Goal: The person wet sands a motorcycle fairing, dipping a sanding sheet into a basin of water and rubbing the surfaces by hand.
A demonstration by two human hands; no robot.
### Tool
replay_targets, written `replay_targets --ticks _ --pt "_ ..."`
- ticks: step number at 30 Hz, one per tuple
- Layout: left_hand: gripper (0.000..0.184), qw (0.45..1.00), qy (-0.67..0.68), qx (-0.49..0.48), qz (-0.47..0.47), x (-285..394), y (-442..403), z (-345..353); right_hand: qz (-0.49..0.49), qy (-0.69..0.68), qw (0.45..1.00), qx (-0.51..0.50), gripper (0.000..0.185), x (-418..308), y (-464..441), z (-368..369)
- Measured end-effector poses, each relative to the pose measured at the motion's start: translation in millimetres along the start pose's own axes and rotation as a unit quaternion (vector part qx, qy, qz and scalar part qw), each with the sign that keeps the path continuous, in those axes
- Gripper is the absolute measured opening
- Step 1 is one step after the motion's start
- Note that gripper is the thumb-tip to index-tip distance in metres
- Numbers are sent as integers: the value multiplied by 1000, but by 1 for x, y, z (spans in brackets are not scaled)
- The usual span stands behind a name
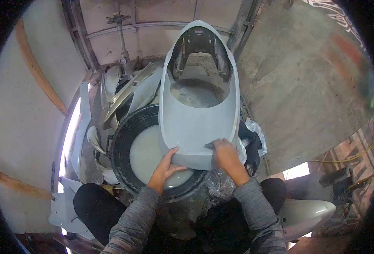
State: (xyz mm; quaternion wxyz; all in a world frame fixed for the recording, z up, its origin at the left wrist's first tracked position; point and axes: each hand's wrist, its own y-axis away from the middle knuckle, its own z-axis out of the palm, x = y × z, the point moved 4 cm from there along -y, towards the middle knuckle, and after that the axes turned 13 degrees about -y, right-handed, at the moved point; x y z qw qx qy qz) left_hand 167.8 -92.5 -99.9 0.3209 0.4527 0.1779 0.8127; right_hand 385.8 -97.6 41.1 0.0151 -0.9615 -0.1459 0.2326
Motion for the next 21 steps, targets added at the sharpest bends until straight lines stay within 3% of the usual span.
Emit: replay_targets --ticks 2,5,7,8,10,12,14,15,16,18,19,20,21 --pt "94 1000 2 15 6 3 5 6 -37 -3 997 69 28 -23 6 29" --pt "110 999 -49 12 -3 12 16 15 -118 58 986 100 33 -47 3 41" --pt "126 987 -100 123 -1 29 30 16 -105 75 990 58 35 -42 -9 29" --pt "126 987 -98 125 -1 36 35 18 -108 74 990 56 35 -33 -16 23" --pt "123 979 -117 161 43 52 42 18 10 112 994 -2 35 -15 -31 15" --pt "127 969 -123 209 42 59 38 13 39 68 997 -30 38 -21 -35 17" --pt "134 962 -141 220 81 73 40 7 -38 -152 987 30 38 -34 -35 22" --pt "137 957 -148 236 76 76 36 4 -67 -179 981 29 36 -45 -34 17" --pt "137 957 -146 239 76 77 35 1 -69 -179 981 26 36 -47 -34 14" --pt "138 961 -162 207 84 78 32 -1 45 -207 977 -6 34 -41 -39 8" --pt "138 961 -159 208 85 76 31 -3 102 -147 983 -34 33 -41 -42 8" --pt "135 962 -161 204 85 75 30 -4 100 -146 984 -35 33 -49 -40 12" --pt "133 962 -164 201 84 74 29 -8 9 -159 987 9 32 -66 -35 15"
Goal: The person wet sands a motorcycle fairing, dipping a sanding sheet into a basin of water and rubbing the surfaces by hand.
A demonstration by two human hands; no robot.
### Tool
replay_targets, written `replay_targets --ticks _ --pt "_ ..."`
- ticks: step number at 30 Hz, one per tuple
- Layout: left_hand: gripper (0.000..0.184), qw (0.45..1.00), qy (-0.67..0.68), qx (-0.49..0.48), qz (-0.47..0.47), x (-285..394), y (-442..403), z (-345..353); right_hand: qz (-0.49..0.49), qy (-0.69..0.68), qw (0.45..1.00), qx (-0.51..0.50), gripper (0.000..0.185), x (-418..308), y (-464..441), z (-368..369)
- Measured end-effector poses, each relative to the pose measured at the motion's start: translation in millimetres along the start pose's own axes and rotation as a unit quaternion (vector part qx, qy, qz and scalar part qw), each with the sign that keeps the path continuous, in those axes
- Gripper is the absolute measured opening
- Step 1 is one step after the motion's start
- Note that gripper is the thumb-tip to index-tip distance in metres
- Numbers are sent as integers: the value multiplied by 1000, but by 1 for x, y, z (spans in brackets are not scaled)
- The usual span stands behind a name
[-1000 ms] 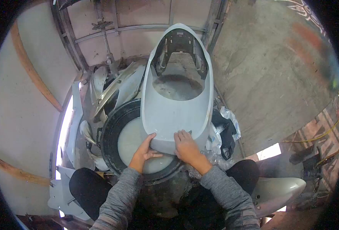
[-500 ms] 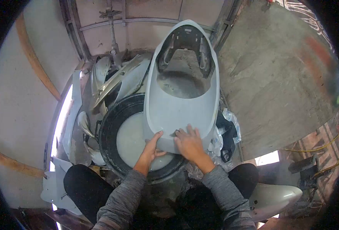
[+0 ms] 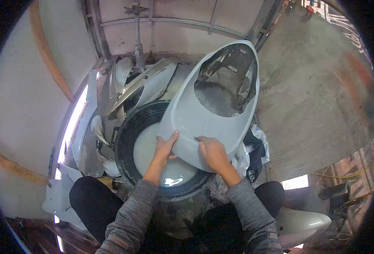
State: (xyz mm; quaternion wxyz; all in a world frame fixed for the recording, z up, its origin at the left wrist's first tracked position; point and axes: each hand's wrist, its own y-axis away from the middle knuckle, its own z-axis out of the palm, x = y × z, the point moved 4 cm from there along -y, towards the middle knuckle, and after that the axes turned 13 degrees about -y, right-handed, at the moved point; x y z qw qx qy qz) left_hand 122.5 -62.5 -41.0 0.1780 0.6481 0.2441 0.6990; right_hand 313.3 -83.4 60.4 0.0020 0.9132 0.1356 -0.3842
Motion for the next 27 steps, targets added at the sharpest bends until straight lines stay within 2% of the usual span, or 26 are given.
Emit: replay_targets --ticks 2,3,5,7,9,10,11,12,13,14,15,16,17,18,19,21,22,24,25,27 --pt "129 999 22 -28 21 -4 -2 -6 -172 -27 983 52 30 -21 14 16" --pt "126 996 43 -58 45 -5 -2 -9 -174 -29 983 48 30 -27 19 26" --pt "122 997 32 -63 37 -6 -9 -19 -293 26 954 61 27 -48 33 47" --pt "118 997 23 -71 30 -10 -15 -27 -279 6 960 25 27 -51 45 75" --pt "117 991 56 -117 30 -14 -19 -32 -261 -14 965 -10 26 -41 48 102" --pt "103 993 41 -110 28 -15 -19 -36 -151 33 985 -75 25 -22 45 124" --pt "103 993 42 -109 26 -22 -21 -42 -39 79 986 -140 24 1 42 144" --pt "95 993 45 -102 43 -30 -27 -51 -38 77 986 -143 24 19 38 162" --pt "87 993 46 -94 60 -39 -34 -58 60 76 985 -141 24 47 32 181" --pt "71 996 51 -51 43 -57 -41 -64 156 74 975 -137 25 65 28 193" --pt "63 998 39 -43 2 -91 -61 -70 156 71 975 -140 25 65 19 200" --pt "57 998 28 -35 -39 -125 -81 -77 312 -4 937 -158 25 74 10 205" --pt "49 989 -140 -35 -33 -148 -89 -82 459 -79 868 -170 25 81 12 214" --pt "44 952 -304 -35 -27 -164 -92 -85 460 -83 867 -171 25 88 14 226" --pt "44 951 -307 -36 -27 -173 -92 -85 490 -176 843 -135 24 101 19 245" --pt "40 891 -443 96 -17 -174 -93 -93 529 -358 767 -59 23 134 25 293" --pt "41 892 -440 105 -19 -153 -74 -93 553 -376 743 13 17 163 30 324" --pt "41 873 -482 71 -26 -142 -59 -98 568 -351 745 -15 12 241 40 373" --pt "40 853 -519 39 -34 -144 -60 -99 579 -320 748 -44 8 233 39 366" --pt "40 848 -529 36 -11 -146 -67 -98 544 -186 811 -113 8 181 22 338"
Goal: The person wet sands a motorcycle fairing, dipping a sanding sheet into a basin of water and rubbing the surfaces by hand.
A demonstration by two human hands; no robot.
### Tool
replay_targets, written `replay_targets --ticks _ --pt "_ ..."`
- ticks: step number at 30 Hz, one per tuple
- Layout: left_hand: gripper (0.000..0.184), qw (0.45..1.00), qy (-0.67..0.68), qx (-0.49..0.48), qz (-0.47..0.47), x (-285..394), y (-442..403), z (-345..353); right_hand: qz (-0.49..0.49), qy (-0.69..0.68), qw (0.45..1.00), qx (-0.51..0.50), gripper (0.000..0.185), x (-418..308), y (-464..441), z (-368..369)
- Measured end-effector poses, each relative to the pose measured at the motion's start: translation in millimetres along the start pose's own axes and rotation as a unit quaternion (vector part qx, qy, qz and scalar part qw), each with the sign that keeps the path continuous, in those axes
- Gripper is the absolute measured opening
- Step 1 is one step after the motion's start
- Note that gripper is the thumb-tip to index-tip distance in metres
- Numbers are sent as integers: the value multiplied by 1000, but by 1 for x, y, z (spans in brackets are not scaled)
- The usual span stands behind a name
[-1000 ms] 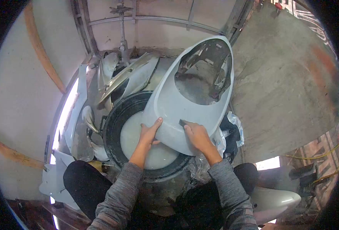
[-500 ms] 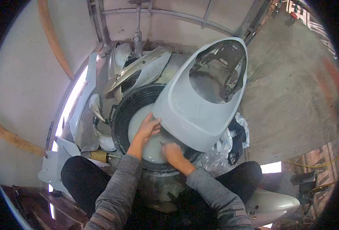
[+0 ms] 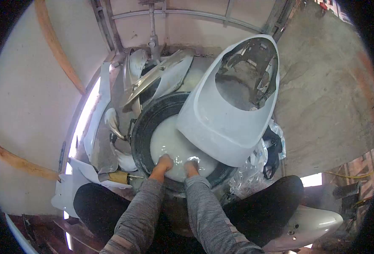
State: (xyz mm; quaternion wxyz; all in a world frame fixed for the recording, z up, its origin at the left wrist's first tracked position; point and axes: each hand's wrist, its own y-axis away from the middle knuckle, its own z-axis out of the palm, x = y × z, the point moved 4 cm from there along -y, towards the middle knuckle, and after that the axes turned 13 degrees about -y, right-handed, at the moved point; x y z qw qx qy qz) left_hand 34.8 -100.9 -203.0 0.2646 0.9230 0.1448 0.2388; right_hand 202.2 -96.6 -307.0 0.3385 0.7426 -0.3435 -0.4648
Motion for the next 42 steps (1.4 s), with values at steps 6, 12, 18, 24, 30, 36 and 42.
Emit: replay_targets --ticks 6,12,18,24,30,36,42 --pt "34 999 18 26 23 -14 -34 7 -15 -396 894 -209 31 -48 81 -18" --pt "33 786 613 81 11 11 -14 -16 -213 -236 929 -190 29 -110 199 -66" --pt "64 806 591 -34 -9 94 63 -86 -607 -17 792 58 30 -175 314 -173" --pt "90 833 551 -27 46 173 116 -99 -564 159 808 69 34 -150 245 -239" --pt "92 873 484 -37 35 176 111 -96 -597 235 766 -27 67 -144 264 -240" --pt "98 915 383 -125 30 181 107 -108 -348 240 901 -98 82 -177 187 -275" --pt "136 876 453 -162 -40 174 88 -83 -464 245 838 -149 93 -179 156 -259"
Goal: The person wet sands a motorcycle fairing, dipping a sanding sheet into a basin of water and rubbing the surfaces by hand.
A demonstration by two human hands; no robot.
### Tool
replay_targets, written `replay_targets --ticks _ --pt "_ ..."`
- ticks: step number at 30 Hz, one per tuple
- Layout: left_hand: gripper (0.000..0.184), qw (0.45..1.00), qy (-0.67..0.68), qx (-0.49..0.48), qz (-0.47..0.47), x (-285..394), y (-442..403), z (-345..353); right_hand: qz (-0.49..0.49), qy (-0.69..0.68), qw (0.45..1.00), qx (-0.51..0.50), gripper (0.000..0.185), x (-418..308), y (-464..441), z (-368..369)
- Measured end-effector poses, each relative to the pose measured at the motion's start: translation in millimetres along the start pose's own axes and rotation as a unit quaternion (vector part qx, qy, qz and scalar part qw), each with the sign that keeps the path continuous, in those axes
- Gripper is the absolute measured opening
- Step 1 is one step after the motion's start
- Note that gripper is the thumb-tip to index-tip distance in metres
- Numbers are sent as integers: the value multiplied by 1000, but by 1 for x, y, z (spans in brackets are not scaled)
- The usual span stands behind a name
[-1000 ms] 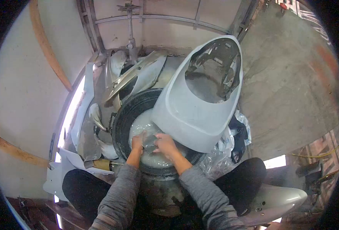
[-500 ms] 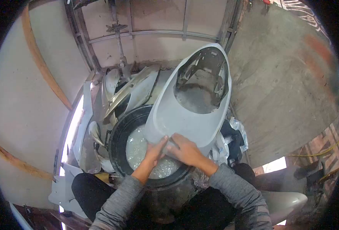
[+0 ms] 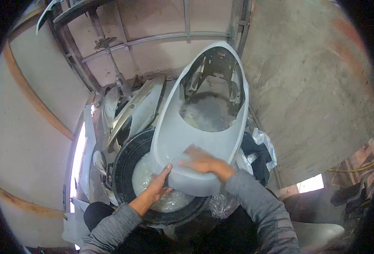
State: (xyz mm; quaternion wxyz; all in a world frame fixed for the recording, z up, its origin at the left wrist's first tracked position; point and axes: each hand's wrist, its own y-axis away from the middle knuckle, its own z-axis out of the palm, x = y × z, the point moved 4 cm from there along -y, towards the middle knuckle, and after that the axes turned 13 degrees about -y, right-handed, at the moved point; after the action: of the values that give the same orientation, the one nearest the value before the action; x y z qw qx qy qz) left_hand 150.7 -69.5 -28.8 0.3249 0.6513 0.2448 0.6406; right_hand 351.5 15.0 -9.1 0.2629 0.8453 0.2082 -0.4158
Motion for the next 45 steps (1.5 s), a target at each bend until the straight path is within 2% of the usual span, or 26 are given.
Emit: replay_targets --ticks 1,4,5,6,8,9,10,12,13,15,18,19,22,23,26,28,30,31,33,37,40,41,42,44,45 --pt "136 1000 1 3 -6 1 1 1 47 78 995 42 92 24 -7 -18" --pt "129 1000 11 -3 12 20 10 -4 63 32 996 45 93 20 -28 -19" --pt "112 1000 20 -10 -2 24 8 -8 -11 44 998 45 92 3 -26 6" --pt "112 1000 22 -10 -5 24 6 -12 -11 44 998 42 92 -10 -19 7" --pt "96 999 31 -8 4 24 2 -15 -95 -46 994 -37 92 -33 -7 12" --pt "96 999 33 -9 1 26 8 -13 7 30 999 -9 92 -2 -17 0" --pt "96 1000 21 -9 3 33 17 -12 92 101 990 -31 92 7 -21 -27" --pt "95 1000 10 -10 9 40 17 -14 153 144 972 105 92 42 -31 -34" --pt "95 1000 11 -17 7 39 14 -15 152 147 972 104 92 27 -28 -23" --pt "97 999 28 -29 11 38 14 -14 -77 38 996 12 95 -16 -32 15" --pt "101 999 21 -43 -3 33 8 -16 -39 19 998 34 92 -5 -29 -8" --pt "102 999 16 -48 4 32 7 -17 45 86 993 68 85 13 -33 -29" --pt "103 1000 6 -30 7 32 7 -17 45 37 996 72 83 10 -44 -16" --pt "103 999 8 -31 8 32 10 -15 -61 42 996 47 84 -10 -40 9" --pt "103 998 13 -47 37 35 20 -10 -114 25 993 6 86 -6 -34 15" --pt "98 1000 -16 3 10 32 12 -15 108 101 988 44 93 35 -34 -41" --pt "98 999 -19 21 14 32 9 -15 175 116 969 133 93 63 -48 -42" --pt "99 999 -19 37 13 29 8 -15 175 117 969 130 93 45 -45 -29" --pt "99 999 -24 18 20 26 9 -17 -54 13 998 16 95 -7 -43 17" --pt "98 1000 -12 -4 17 25 2 -16 -12 6 1000 21 94 9 -24 -6" --pt "99 999 6 3 33 31 9 -14 129 53 986 88 94 36 -33 -38" --pt "99 999 7 4 31 29 9 -15 19 56 997 56 96 31 -42 -4" --pt "99 999 17 3 34 27 10 -14 20 55 997 55 96 11 -32 11" --pt "100 999 26 -1 42 30 9 -12 -97 -86 988 -80 98 -54 3 26" --pt "98 999 18 -3 28 28 11 -11 -44 -49 993 -100 97 -32 -2 15"
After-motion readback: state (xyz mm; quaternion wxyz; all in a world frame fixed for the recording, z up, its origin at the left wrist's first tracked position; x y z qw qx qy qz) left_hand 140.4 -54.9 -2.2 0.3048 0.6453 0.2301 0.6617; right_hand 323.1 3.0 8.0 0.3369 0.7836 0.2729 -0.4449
